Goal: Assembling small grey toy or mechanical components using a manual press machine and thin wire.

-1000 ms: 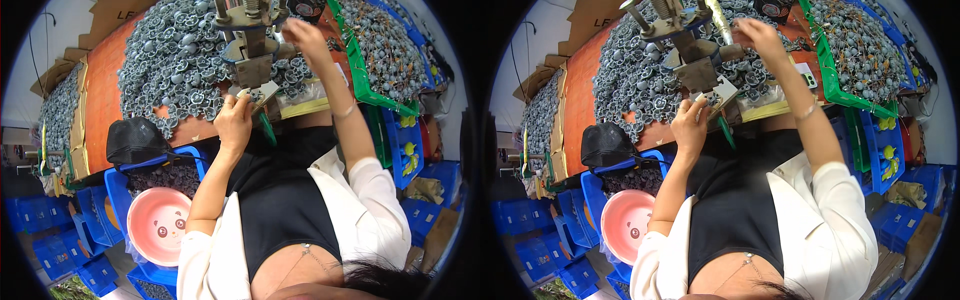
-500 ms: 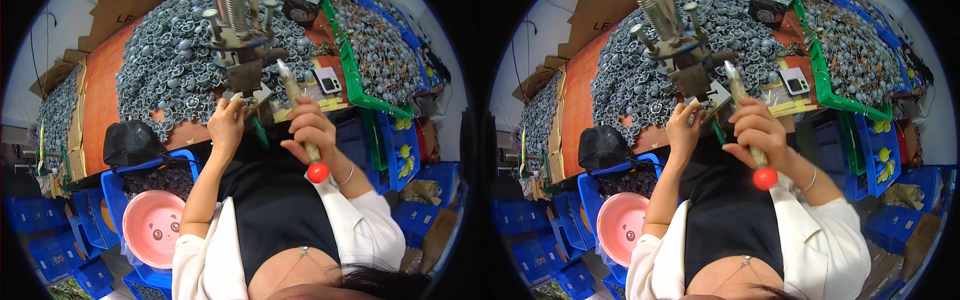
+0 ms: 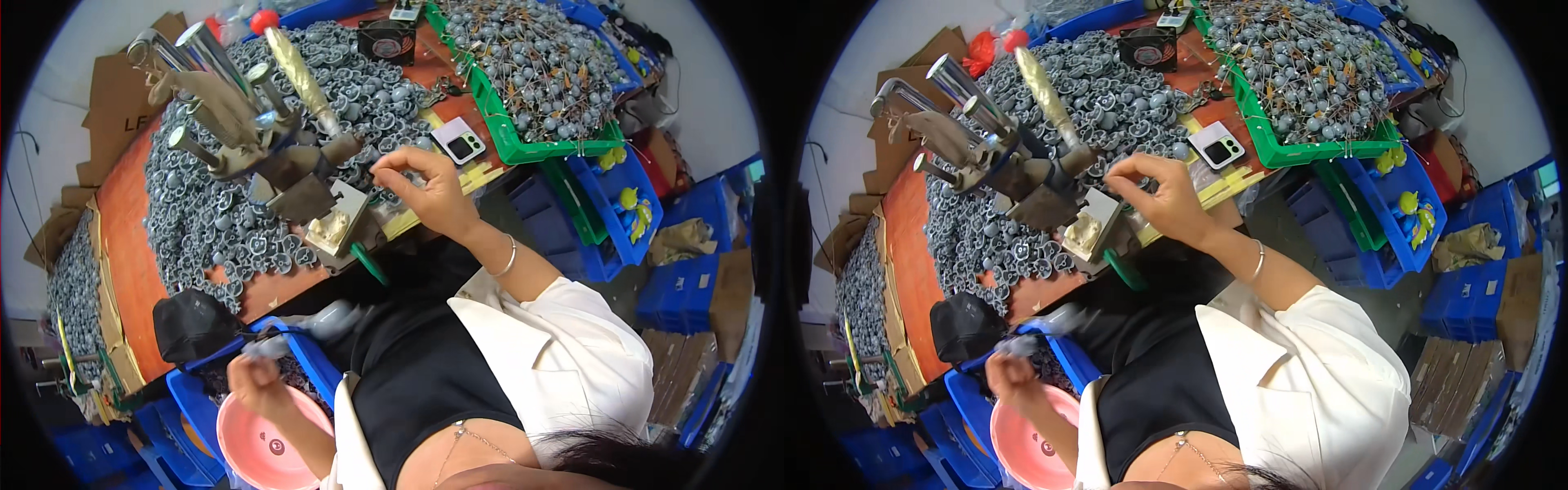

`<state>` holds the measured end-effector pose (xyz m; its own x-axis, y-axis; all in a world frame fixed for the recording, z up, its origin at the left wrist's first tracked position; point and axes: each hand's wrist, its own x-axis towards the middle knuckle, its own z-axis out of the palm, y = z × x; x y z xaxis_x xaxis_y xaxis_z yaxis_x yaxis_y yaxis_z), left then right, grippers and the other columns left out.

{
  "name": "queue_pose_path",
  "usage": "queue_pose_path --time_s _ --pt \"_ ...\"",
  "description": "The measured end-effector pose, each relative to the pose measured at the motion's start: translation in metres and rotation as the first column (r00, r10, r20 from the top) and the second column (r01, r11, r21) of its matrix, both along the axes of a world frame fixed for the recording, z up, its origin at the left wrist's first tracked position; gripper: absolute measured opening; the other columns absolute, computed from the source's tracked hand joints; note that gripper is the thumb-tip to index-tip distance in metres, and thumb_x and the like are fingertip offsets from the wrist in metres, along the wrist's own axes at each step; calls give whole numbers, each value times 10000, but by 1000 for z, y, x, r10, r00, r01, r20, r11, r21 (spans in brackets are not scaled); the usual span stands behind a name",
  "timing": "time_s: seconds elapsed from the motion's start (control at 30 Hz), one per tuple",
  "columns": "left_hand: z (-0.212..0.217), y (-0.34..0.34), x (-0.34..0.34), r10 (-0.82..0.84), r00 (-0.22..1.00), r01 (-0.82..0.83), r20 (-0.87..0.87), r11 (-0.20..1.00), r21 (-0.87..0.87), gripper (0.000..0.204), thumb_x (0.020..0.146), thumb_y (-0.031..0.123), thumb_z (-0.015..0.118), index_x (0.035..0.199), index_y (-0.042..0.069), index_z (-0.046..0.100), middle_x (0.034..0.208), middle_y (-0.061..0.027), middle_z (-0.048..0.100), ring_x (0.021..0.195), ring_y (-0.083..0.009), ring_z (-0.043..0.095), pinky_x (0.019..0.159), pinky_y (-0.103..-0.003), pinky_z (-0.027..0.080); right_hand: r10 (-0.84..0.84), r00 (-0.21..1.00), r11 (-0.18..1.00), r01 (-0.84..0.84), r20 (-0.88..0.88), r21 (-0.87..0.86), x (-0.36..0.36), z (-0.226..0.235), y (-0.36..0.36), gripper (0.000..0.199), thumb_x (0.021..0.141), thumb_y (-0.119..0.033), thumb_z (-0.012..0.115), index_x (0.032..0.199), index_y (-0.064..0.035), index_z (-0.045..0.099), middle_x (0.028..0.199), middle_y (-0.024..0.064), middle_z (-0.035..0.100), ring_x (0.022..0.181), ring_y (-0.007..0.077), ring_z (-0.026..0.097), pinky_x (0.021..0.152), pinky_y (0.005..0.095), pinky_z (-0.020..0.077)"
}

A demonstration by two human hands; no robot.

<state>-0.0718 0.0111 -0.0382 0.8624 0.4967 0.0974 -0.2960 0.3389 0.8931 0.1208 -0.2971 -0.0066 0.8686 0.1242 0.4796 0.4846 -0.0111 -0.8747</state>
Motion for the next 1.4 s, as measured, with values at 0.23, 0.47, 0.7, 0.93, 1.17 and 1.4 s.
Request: queue_pose_path --time_s 0.23,0.47,0.7,0.93,1.17,1.4 --pt "46 81 -5 119 992 -127 47 954 272 279 976 219 497 1035 -26 616 605 31 376 465 -46 249 415 -211 184 -121 976 989 135 -182 65 25 -17 -50 110 905 -85 609 942 11 648 833 25 651 775 89 621 708 225 495" --pt "77 110 30 188 979 -206 83 888 412 275 995 213 482 1067 -19 611 729 -15 550 545 -38 407 452 -188 282 -416 904 894 427 98 -135 24 -15 -79 94 878 -68 629 929 7 654 830 18 651 716 71 611 660 218 483" --pt "94 179 84 326 945 -301 -32 904 303 264 977 177 506 1157 1 585 998 -60 642 817 -97 569 663 -230 455 -655 581 371 804 484 -464 70 -10 -167 325 789 -177 732 1069 -41 640 916 99 612 630 198 603 611 313 480" --pt "85 235 82 541 837 -522 77 749 408 224 969 179 497 1089 44 630 999 -73 682 831 -120 632 703 -236 489 -602 767 532 592 222 -605 101 -71 -223 292 907 -284 622 858 3 646 722 41 595 689 101 519 650 264 429" --pt "53 146 -23 778 568 -763 270 375 526 246 971 170 510 948 -28 653 761 -56 615 681 -133 572 639 -243 466 -641 760 566 561 107 -604 100 -71 -222 315 908 -314 625 820 -12 642 676 10 552 625 80 454 581 260 373" --pt "-27 122 -116 981 195 -432 -12 97 896 354 933 296 576 1044 -35 636 992 -152 658 860 -207 621 744 -337 494 -647 744 509 586 169 -630 100 -73 -218 330 904 -338 627 820 -21 653 686 -2 554 616 85 476 595 273 401"
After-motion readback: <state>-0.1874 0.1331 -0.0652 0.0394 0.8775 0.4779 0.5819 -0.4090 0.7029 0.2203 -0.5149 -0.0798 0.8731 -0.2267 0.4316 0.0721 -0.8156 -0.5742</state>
